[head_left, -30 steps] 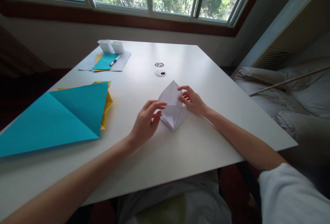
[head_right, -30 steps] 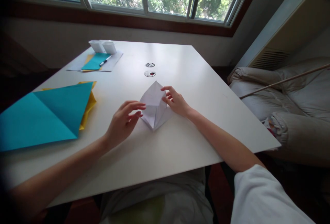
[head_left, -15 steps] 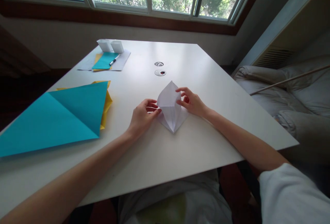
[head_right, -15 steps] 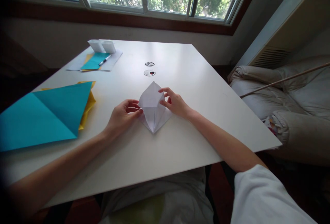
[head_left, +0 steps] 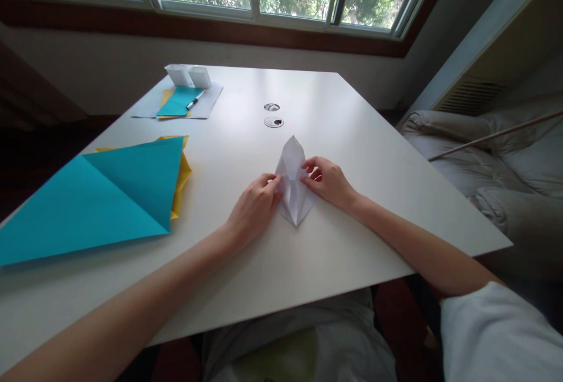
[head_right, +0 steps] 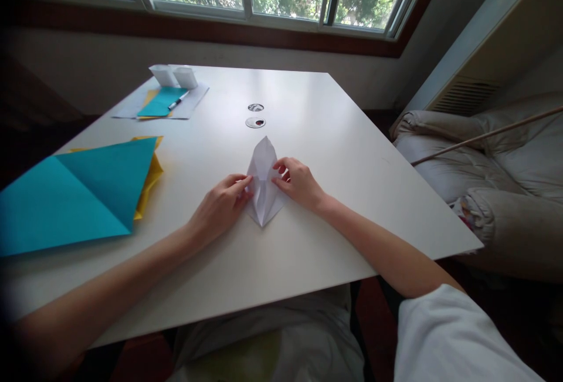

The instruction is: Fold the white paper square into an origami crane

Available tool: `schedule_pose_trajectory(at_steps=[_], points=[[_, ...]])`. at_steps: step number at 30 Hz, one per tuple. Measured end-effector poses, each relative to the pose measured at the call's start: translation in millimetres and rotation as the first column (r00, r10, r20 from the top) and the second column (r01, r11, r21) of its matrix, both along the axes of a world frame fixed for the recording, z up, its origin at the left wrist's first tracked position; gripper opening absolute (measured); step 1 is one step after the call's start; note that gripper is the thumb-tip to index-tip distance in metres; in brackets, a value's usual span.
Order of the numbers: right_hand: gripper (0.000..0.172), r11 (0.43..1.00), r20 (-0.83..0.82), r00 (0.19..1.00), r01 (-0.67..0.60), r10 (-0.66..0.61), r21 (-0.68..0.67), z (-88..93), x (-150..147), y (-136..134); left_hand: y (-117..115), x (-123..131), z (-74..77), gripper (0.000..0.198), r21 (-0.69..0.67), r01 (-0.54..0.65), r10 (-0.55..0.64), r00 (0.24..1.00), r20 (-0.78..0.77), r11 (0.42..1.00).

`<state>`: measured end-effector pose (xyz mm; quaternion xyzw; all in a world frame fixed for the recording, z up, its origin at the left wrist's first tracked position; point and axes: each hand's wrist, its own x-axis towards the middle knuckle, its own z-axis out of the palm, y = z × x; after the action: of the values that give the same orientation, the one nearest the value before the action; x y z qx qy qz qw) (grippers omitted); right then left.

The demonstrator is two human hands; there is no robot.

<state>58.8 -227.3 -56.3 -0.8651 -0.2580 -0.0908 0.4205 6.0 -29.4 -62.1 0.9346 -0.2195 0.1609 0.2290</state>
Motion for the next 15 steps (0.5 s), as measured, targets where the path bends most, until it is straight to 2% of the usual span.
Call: schedule_pose_trajectory(at_steps=[6,15], points=[[0.022,0.997,0.052,0.998,-0.037,0.041,-0.070,-0.7,-3.1,-0.3,-3.2,0.0,-0.8,0.034,0.131,0.016,-0.022,0.999,0.047,0.991],[0.030,0.984,0.120,0.989,-0.070,0.091,-0.165,-3.5,-8.6,0.6,-6.4,-2.1,2.3,0.043,0.290,-0.033,0.027,0.999,0.026,0.956]])
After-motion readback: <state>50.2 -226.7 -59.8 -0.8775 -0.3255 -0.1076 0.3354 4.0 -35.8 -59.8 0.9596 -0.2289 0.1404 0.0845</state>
